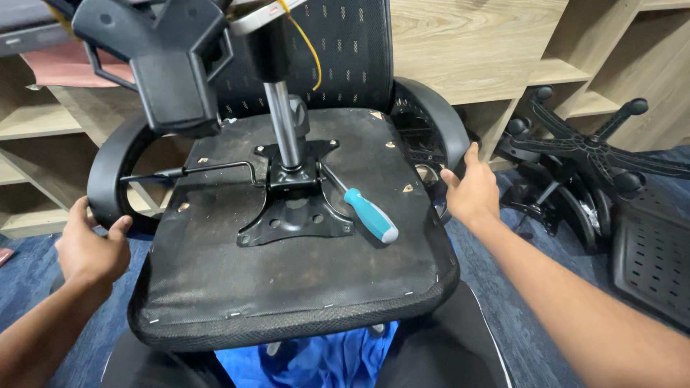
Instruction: The person uses a screwdriver to tighten screws on the metal base of an office chair, securing the seat to the central column. The person repeatedly turns the screwdriver and checks the stability of the chair base.
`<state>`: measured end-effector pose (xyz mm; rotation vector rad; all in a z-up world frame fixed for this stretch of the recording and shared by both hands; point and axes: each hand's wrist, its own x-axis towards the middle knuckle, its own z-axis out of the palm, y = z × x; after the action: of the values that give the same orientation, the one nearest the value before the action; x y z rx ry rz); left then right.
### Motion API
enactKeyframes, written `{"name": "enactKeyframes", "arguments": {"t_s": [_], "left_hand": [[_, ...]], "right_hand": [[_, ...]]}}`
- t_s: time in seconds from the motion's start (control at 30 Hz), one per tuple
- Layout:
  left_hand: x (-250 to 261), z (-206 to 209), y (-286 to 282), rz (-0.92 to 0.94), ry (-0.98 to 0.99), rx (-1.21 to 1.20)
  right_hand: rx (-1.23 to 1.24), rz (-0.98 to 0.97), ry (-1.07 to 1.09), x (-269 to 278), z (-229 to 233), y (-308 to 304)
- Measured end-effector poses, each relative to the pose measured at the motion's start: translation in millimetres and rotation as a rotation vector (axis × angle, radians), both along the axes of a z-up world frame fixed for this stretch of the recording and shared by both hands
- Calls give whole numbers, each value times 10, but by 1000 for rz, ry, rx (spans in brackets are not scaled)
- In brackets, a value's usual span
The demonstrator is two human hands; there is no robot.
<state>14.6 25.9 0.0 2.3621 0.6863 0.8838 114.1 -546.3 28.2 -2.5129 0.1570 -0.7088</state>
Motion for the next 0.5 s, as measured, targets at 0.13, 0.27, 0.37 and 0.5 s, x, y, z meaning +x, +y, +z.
{"name": "enactKeyframes", "arguments": {"t_s": [0.13,0.27,0.37,0.5], "left_hand": [[-28,63,-71,-28,-1,-33],[-115,206,-353,-78,16,67],[-292,246,-822,-223,-90,340],[-690,264,-1554,-553,61,353]], "right_hand": [[30,6,24,-45,69,30],[15,13,-72,-211,200,245],[-127,152,-295,-512,236,561],[-241,478,-232,-1048,269,982]]}}
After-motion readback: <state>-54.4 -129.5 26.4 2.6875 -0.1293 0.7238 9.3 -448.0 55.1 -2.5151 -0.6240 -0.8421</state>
